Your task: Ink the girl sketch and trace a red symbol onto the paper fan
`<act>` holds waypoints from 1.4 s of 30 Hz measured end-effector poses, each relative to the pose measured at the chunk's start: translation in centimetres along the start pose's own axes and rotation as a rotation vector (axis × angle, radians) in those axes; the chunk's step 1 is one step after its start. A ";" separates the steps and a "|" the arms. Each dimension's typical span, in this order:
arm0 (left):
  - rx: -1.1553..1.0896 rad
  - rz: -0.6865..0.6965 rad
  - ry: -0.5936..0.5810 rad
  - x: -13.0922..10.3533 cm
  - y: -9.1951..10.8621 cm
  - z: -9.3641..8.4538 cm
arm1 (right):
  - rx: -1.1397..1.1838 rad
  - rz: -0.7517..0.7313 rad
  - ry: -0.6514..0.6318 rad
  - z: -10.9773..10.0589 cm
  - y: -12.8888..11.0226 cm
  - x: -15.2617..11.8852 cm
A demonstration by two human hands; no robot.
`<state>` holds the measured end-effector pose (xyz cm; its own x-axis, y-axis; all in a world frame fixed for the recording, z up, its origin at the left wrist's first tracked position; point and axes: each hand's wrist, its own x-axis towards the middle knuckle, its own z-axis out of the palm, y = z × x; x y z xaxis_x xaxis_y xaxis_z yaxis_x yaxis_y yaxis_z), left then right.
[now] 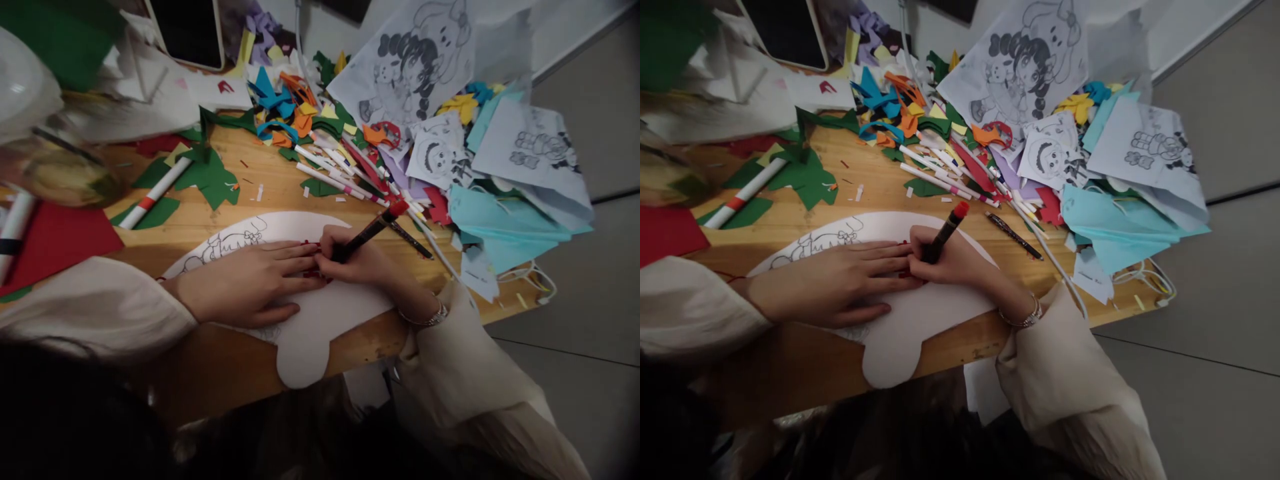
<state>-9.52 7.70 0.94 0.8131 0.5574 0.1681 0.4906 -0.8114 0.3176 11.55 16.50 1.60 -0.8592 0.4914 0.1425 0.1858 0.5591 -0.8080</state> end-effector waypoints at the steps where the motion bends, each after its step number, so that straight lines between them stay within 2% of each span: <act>1: 0.000 -0.003 -0.002 0.0 0.0 0.0 | 0.005 0.003 0.008 0.0 0.1 -0.1; 11: -0.011 -0.001 -0.006 0.0 0.0 0.1 | 0.062 -0.093 -0.025 0.2 2.0 -0.6; 19: -0.006 0.001 0.005 0.0 -0.1 0.2 | 0.053 -0.085 -0.040 0.0 1.1 -0.5; 35: -0.012 0.003 0.011 -0.1 0.0 0.0 | 0.058 -0.153 -0.031 0.0 1.2 -0.5; 42: -0.042 -0.005 0.022 0.2 0.1 0.0 | 0.047 -0.136 -0.051 -0.1 1.2 -0.6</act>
<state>-9.35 7.72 1.03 0.8033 0.5655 0.1868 0.4805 -0.8007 0.3577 12.32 16.97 0.56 -0.8981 0.3782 0.2243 0.0445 0.5856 -0.8094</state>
